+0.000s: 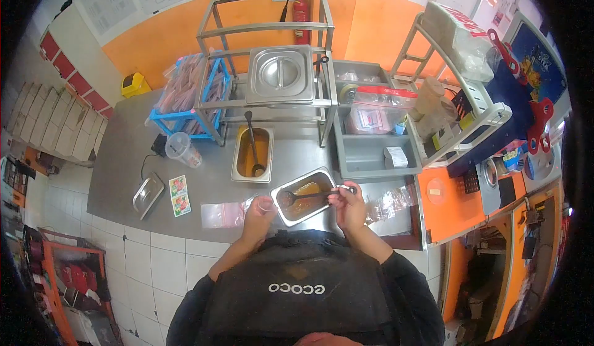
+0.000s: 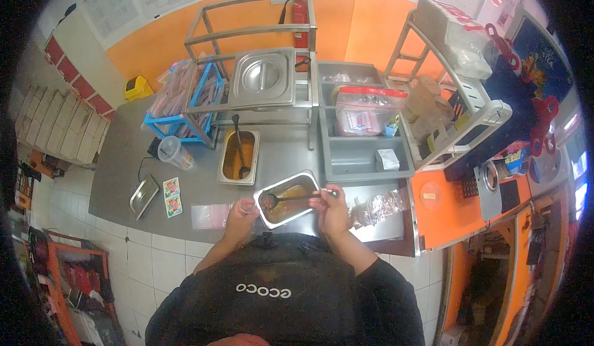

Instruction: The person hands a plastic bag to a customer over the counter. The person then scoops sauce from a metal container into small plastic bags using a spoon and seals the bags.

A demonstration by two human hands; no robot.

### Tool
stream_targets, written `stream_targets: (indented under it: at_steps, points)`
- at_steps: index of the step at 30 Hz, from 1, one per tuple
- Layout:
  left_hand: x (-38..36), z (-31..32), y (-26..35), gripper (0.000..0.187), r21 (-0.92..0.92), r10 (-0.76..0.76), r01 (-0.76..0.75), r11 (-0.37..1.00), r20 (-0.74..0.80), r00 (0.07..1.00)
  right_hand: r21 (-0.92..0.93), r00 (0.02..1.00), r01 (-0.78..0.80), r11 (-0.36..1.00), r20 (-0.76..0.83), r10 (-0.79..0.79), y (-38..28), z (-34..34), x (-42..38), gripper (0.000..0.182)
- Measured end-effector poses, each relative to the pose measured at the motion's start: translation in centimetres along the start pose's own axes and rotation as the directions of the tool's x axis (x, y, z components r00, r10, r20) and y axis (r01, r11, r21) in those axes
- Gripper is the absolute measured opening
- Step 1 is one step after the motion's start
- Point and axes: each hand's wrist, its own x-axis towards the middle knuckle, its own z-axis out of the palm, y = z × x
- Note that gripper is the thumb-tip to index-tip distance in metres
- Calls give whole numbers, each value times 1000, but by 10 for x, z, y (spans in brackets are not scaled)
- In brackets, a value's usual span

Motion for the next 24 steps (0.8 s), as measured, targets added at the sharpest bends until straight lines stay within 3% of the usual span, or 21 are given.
stream_targets:
  at_steps: [6, 9, 15, 18, 21, 24]
  points:
    - [4, -6, -6, 26, 37, 7, -7, 999, 3, 1000, 90, 996, -32, 995, -76, 39, 6, -18, 1, 28]
    - [10, -15, -13, 29, 251, 69, -59, 966, -29, 997, 119, 990, -29, 993, -133, 45, 3, -20, 0, 28]
    - [10, -27, -7, 40, 160, -31, 32, 987, -10, 999, 123, 986, 45, 991, -162, -25, 0, -34, 0, 28]
    - [10, -29, -9, 48, 392, 306, -257, 883, -67, 950, 109, 984, 52, 993, -175, -32, 2, -45, 3, 29]
    - [10, -27, 0, 53, 392, 419, -388, 834, 8, 908, 91, 977, 64, 994, -210, -44, -5, -41, 3, 29]
    - [11, -12, 12, 49, 360, 608, -601, 714, 108, 787, 167, 979, 121, 978, -180, -91, -19, -29, 4, 30]
